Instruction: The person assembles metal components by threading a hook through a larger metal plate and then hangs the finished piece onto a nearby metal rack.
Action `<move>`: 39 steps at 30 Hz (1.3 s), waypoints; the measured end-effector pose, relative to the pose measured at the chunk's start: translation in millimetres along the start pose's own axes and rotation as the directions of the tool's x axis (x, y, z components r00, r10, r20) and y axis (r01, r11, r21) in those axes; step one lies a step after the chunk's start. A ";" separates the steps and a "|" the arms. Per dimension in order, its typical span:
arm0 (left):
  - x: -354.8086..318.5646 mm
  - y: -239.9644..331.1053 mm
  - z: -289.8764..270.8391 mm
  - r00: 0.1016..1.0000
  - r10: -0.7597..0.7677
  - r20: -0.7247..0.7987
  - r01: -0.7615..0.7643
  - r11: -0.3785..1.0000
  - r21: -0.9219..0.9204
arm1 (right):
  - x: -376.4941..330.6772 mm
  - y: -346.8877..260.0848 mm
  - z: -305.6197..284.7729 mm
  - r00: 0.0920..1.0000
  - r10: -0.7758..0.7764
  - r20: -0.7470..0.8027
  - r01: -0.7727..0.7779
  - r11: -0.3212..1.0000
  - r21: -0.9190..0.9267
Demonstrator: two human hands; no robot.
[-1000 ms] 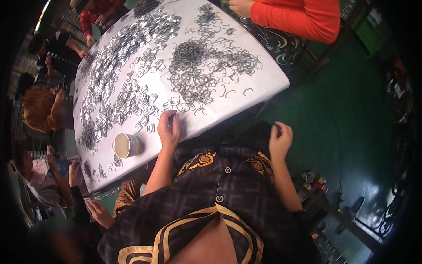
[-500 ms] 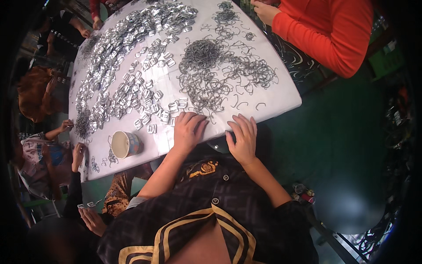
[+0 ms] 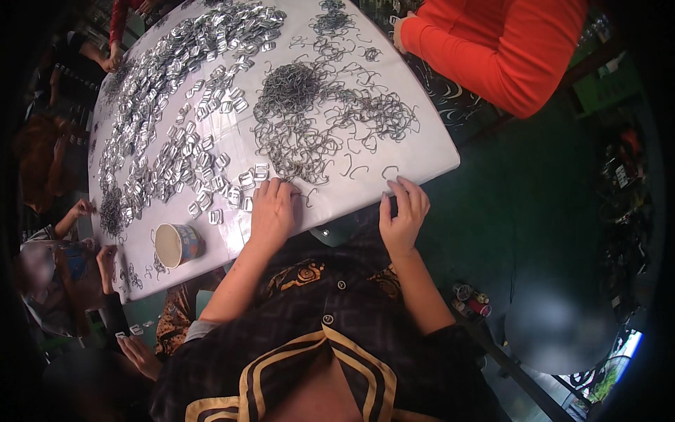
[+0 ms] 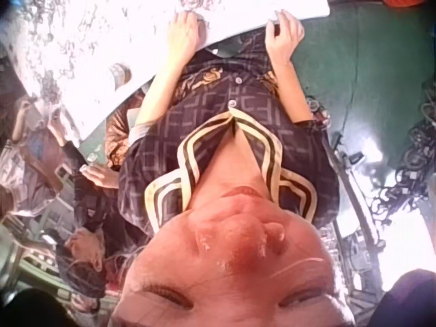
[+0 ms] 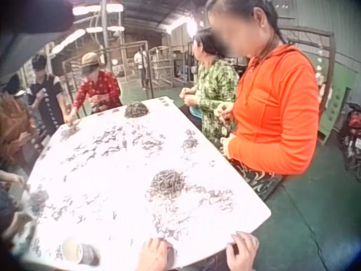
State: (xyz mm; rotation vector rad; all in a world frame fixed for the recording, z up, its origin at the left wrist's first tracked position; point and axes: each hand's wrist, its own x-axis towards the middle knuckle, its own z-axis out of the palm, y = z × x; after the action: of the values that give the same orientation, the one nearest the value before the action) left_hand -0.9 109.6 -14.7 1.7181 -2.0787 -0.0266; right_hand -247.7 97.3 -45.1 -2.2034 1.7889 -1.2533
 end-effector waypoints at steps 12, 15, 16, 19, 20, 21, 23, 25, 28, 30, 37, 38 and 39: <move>22.9 1.7 -12.0 0.962 0.155 0.223 -0.200 0.959 0.199 | 43.5 17.3 19.7 0.996 -0.013 0.084 0.004 0.994 0.114; 41.0 12.3 -23.1 0.985 0.073 0.158 -0.077 0.997 0.016 | 49.7 18.5 18.4 0.995 0.065 0.081 -0.081 0.972 0.220; 47.7 18.2 -23.0 0.991 0.078 0.109 -0.068 0.994 -0.089 | 49.1 19.1 19.8 0.992 0.093 0.080 -0.111 0.960 0.257; 69.9 49.9 -1.4 0.995 0.084 0.046 -0.068 0.958 -0.278 | 42.0 22.6 22.4 0.991 0.119 0.059 -0.131 0.944 0.302; 78.1 58.9 9.4 0.996 0.081 0.040 -0.065 0.951 -0.303 | 41.9 22.9 25.4 0.993 0.110 0.045 -0.119 0.942 0.315; 85.7 66.7 24.3 0.996 0.078 0.034 -0.062 0.943 -0.327 | 40.9 23.9 27.8 0.993 0.109 0.036 -0.115 0.941 0.318; 99.8 80.0 48.4 0.996 0.080 0.042 -0.061 0.939 -0.338 | 36.5 26.4 27.7 0.993 0.117 0.023 -0.118 0.941 0.316; 111.5 89.2 62.8 0.995 0.086 0.059 -0.064 0.951 -0.302 | 37.9 24.7 25.9 0.996 0.094 0.012 -0.093 0.942 0.323; 119.1 90.1 67.4 0.991 0.118 0.061 -0.090 0.932 -0.350 | 41.1 23.8 23.9 0.999 0.031 -0.007 -0.029 0.969 0.246; 128.8 86.8 63.5 0.987 0.157 0.029 -0.137 0.926 -0.353 | 41.3 28.9 25.5 0.999 -0.036 0.026 0.031 0.987 0.159; 153.6 58.2 74.4 0.868 0.494 0.041 -0.470 0.846 -0.251 | 43.9 22.3 27.5 0.999 -0.046 0.013 0.044 0.988 0.150; 156.0 52.1 74.7 0.873 0.485 0.047 -0.462 0.855 -0.238 | 43.9 23.8 27.1 0.999 -0.043 0.010 0.041 0.986 0.162; 158.8 45.6 74.7 0.878 0.475 0.053 -0.453 0.863 -0.224 | 43.8 25.5 27.1 0.999 -0.041 0.007 0.039 0.984 0.175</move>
State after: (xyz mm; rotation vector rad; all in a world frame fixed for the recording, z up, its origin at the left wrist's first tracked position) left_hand -89.7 -48.5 -18.1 1.0807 -2.4236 -0.1828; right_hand -251.6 40.3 -51.7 -2.1552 1.5718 -1.3464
